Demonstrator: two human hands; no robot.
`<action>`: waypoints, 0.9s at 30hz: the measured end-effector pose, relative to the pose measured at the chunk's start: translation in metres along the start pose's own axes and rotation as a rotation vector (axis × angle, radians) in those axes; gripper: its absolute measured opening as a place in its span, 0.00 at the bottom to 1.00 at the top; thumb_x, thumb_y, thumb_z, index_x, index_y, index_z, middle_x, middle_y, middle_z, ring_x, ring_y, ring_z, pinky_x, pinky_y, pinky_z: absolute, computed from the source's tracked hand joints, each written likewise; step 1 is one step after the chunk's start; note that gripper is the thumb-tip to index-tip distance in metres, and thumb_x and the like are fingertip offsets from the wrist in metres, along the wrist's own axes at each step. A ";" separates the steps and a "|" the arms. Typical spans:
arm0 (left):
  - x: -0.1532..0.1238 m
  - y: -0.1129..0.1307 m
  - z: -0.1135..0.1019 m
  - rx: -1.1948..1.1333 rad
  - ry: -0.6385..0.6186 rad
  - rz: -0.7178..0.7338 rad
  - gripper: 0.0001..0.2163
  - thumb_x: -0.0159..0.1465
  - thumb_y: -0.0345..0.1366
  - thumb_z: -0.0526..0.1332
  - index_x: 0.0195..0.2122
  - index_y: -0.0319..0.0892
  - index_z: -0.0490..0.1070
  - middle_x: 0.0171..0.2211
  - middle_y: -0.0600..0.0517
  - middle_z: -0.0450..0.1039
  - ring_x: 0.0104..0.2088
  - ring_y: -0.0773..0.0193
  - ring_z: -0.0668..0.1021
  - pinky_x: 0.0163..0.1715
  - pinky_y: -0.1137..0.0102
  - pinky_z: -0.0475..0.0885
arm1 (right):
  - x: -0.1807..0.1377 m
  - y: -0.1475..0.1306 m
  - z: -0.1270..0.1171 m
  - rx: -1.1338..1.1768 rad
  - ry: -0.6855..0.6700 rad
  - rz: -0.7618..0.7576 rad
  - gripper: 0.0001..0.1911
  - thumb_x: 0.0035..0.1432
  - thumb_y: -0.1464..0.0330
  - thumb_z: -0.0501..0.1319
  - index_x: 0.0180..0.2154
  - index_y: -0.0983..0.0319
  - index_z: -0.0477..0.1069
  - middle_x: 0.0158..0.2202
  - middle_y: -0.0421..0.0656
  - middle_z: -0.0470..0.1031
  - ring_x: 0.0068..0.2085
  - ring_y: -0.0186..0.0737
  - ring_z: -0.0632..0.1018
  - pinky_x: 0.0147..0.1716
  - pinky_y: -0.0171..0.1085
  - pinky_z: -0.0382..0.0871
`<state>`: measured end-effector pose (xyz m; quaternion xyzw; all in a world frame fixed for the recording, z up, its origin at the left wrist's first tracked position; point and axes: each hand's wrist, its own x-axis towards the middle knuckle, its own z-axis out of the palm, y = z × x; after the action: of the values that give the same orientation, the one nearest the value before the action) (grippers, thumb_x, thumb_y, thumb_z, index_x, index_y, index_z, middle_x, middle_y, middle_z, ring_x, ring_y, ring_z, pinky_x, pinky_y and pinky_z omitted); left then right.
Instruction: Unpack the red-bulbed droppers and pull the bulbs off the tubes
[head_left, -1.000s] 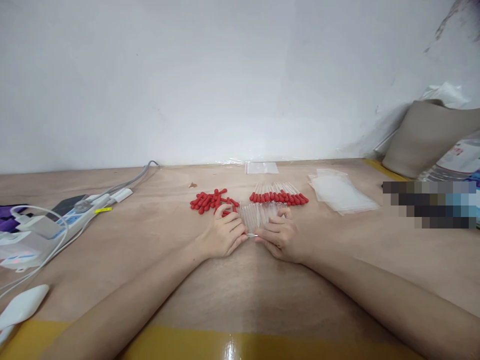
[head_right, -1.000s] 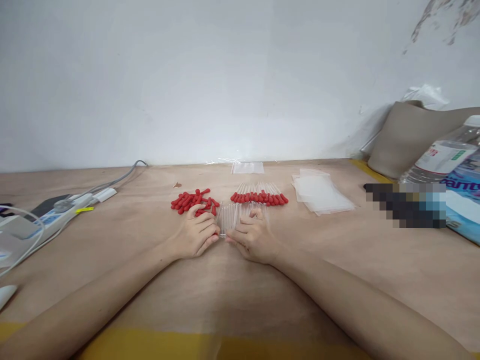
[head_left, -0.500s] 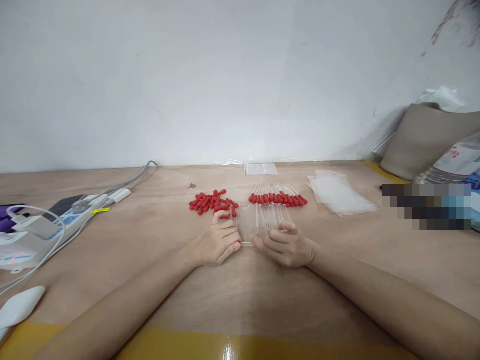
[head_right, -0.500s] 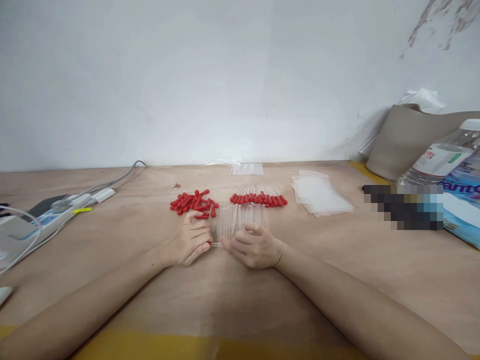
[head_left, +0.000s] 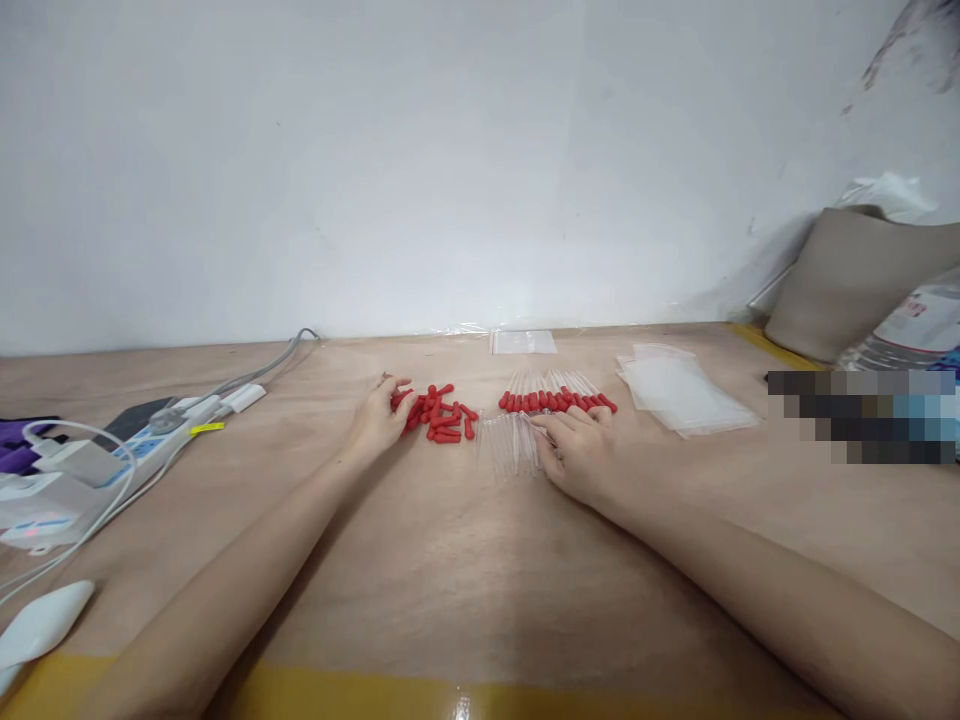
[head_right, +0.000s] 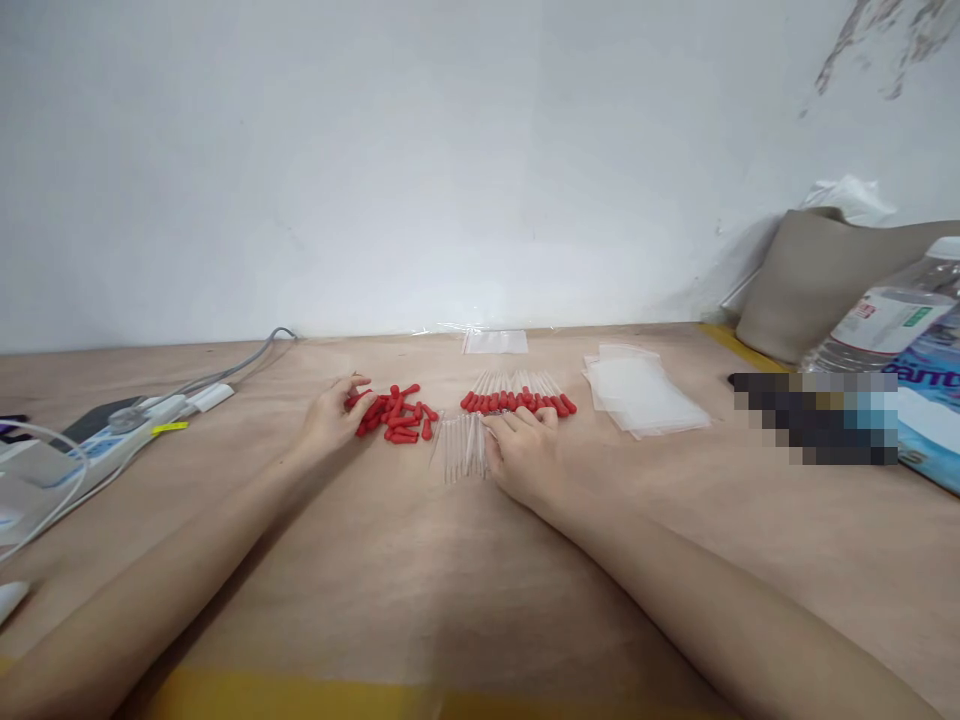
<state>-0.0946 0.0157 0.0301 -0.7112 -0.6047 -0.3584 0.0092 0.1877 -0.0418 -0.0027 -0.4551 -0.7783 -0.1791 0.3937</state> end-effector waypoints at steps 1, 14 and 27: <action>0.005 0.000 0.003 0.015 -0.011 -0.011 0.12 0.58 0.41 0.55 0.41 0.42 0.65 0.32 0.52 0.67 0.31 0.64 0.71 0.31 0.70 0.66 | 0.000 0.000 0.002 -0.011 -0.003 -0.004 0.10 0.55 0.72 0.53 0.33 0.61 0.73 0.26 0.41 0.75 0.31 0.36 0.68 0.35 0.40 0.47; 0.017 0.011 0.007 0.052 -0.020 -0.007 0.10 0.60 0.42 0.51 0.30 0.41 0.66 0.26 0.51 0.71 0.27 0.64 0.72 0.30 0.70 0.64 | 0.004 -0.007 -0.005 -0.002 -0.289 0.000 0.17 0.55 0.56 0.54 0.38 0.60 0.72 0.31 0.44 0.73 0.36 0.40 0.68 0.37 0.42 0.47; 0.045 0.088 0.053 0.289 -0.360 0.048 0.14 0.53 0.46 0.57 0.29 0.41 0.75 0.42 0.42 0.68 0.48 0.47 0.67 0.48 0.56 0.59 | -0.002 -0.002 -0.010 0.003 -0.318 0.055 0.17 0.58 0.58 0.51 0.39 0.61 0.72 0.32 0.45 0.72 0.36 0.40 0.67 0.37 0.42 0.48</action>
<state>0.0087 0.0541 0.0509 -0.7691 -0.6246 -0.1353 0.0116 0.1911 -0.0507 0.0025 -0.4983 -0.8183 -0.0926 0.2712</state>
